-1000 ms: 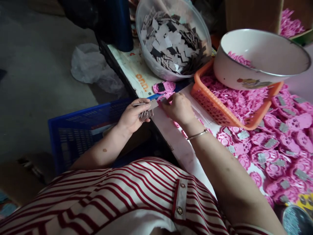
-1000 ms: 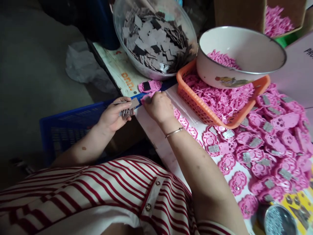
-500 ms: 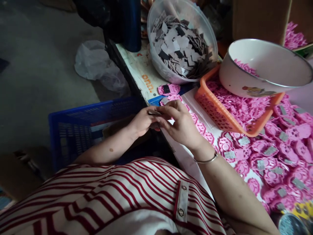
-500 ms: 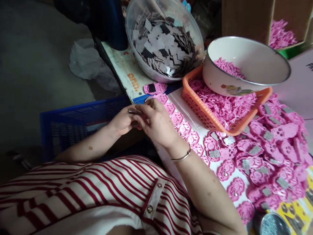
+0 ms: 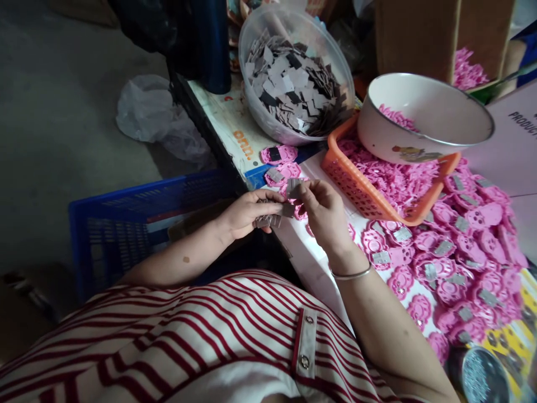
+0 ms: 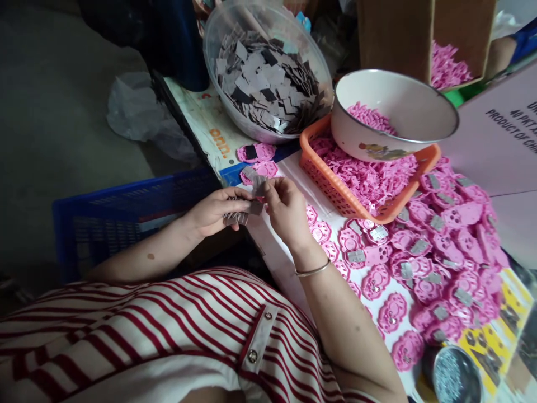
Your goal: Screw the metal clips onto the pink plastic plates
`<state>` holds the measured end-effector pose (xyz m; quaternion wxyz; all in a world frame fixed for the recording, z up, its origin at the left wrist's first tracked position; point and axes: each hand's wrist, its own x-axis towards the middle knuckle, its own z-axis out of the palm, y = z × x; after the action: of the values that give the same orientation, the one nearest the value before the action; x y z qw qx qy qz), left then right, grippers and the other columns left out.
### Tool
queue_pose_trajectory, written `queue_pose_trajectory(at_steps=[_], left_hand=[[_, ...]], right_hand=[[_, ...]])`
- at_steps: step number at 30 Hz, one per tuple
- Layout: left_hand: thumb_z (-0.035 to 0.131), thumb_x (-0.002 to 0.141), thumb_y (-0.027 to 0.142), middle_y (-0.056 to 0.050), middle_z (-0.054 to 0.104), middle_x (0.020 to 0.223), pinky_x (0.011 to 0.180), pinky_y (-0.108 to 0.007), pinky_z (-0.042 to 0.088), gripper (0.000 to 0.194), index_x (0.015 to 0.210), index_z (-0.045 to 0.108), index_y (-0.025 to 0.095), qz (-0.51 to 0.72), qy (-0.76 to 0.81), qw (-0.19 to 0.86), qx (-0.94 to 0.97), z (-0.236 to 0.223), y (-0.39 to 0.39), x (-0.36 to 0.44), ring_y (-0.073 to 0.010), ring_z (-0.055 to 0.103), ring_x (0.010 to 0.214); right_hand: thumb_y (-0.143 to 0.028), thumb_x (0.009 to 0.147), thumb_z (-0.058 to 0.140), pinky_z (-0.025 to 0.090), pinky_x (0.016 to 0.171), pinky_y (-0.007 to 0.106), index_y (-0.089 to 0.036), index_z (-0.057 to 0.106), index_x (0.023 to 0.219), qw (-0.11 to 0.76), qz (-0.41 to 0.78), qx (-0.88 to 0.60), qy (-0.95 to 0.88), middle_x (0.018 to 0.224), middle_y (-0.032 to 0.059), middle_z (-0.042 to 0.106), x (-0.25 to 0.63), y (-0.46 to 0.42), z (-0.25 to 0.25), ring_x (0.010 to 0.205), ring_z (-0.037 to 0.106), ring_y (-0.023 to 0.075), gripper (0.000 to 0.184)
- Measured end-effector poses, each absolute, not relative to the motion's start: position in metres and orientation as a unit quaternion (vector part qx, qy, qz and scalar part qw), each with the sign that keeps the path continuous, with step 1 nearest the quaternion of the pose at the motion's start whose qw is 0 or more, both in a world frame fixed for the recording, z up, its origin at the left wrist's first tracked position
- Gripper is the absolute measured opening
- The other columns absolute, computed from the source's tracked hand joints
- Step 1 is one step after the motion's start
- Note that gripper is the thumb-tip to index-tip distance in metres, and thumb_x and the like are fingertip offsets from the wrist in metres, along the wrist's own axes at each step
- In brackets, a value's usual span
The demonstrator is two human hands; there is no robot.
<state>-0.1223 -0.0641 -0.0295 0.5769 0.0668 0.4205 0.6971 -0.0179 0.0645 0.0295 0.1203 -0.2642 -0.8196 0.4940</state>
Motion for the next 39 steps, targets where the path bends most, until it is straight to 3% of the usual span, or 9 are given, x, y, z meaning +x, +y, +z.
queue_pose_trajectory(at_steps=[11,16,21,24,27,30,35,39], left_hand=[[0.080,0.072,0.016,-0.002,0.071,0.078,0.036,-0.016,0.050,0.027,0.096,0.067,0.013,0.699,0.396,0.594,0.041,-0.030,-0.054,-0.108,-0.0114,0.065,0.053],[0.080,0.074,0.021,-0.002,0.071,0.075,0.035,-0.015,0.048,0.022,0.090,0.066,0.013,0.707,0.384,0.593,0.033,-0.028,-0.053,-0.104,-0.0122,0.067,0.052],[0.079,0.077,0.020,0.000,0.071,0.076,0.035,-0.014,0.048,0.021,0.092,0.066,0.014,0.719,0.380,0.582,0.024,-0.028,-0.056,-0.108,-0.0108,0.067,0.051],[0.077,0.078,0.019,-0.001,0.072,0.078,0.035,-0.013,0.047,0.018,0.092,0.067,0.014,0.728,0.379,0.571,0.023,-0.029,-0.056,-0.110,-0.0101,0.067,0.053],[0.076,0.079,0.019,0.000,0.071,0.075,0.036,-0.012,0.047,0.015,0.090,0.067,0.014,0.736,0.378,0.561,0.024,-0.029,-0.055,-0.112,-0.0092,0.066,0.054],[0.076,0.079,0.020,0.001,0.070,0.072,0.036,-0.012,0.047,0.014,0.089,0.067,0.014,0.736,0.379,0.560,0.027,-0.030,-0.055,-0.111,-0.0087,0.065,0.053],[0.076,0.080,0.022,-0.001,0.072,0.076,0.037,-0.013,0.048,0.018,0.094,0.068,0.014,0.728,0.386,0.565,0.032,-0.032,-0.056,-0.106,-0.0100,0.067,0.055],[0.077,0.079,0.022,-0.001,0.072,0.078,0.037,-0.012,0.047,0.020,0.094,0.068,0.014,0.730,0.391,0.559,0.035,-0.031,-0.057,-0.104,-0.0092,0.066,0.054]], right_hand=[[-0.062,0.065,0.077,0.045,0.054,0.024,-0.018,0.057,0.074,0.149,0.612,-0.292,-0.720,0.064,-0.0007,0.060,-0.001,0.063,0.026,0.055,0.052,0.0082,0.050],[-0.061,0.072,0.072,0.044,0.050,0.024,-0.017,0.062,0.074,0.168,0.608,-0.296,-0.717,0.059,-0.0003,0.060,0.001,0.067,0.023,0.050,0.050,0.0079,0.046],[-0.060,0.080,0.063,0.051,0.059,0.028,-0.019,0.069,0.081,0.231,0.550,-0.291,-0.748,0.069,0.0027,0.064,0.006,0.075,0.017,0.060,0.056,0.0111,0.042],[-0.047,0.081,0.069,0.052,0.070,0.030,-0.024,0.075,0.089,0.280,0.478,-0.271,-0.787,0.079,0.0036,0.064,0.016,0.073,0.018,0.075,0.058,0.0131,0.025],[-0.031,0.081,0.071,0.048,0.067,0.027,-0.032,0.078,0.090,0.278,0.418,-0.234,-0.833,0.077,0.0025,0.062,0.030,0.067,0.020,0.074,0.057,0.0117,0.012],[-0.026,0.082,0.069,0.051,0.066,0.027,-0.035,0.078,0.093,0.250,0.399,-0.210,-0.857,0.081,0.0031,0.069,0.042,0.062,0.019,0.074,0.063,0.0119,0.016],[-0.036,0.085,0.066,0.059,0.090,0.036,-0.028,0.072,0.111,0.246,0.446,-0.217,-0.833,0.110,0.0081,0.072,0.043,0.053,0.012,0.101,0.068,0.0182,0.028],[-0.047,0.083,0.067,0.061,0.084,0.034,-0.024,0.065,0.119,0.250,0.508,-0.253,-0.784,0.110,0.0087,0.071,0.032,0.053,0.008,0.093,0.069,0.0162,0.043]])
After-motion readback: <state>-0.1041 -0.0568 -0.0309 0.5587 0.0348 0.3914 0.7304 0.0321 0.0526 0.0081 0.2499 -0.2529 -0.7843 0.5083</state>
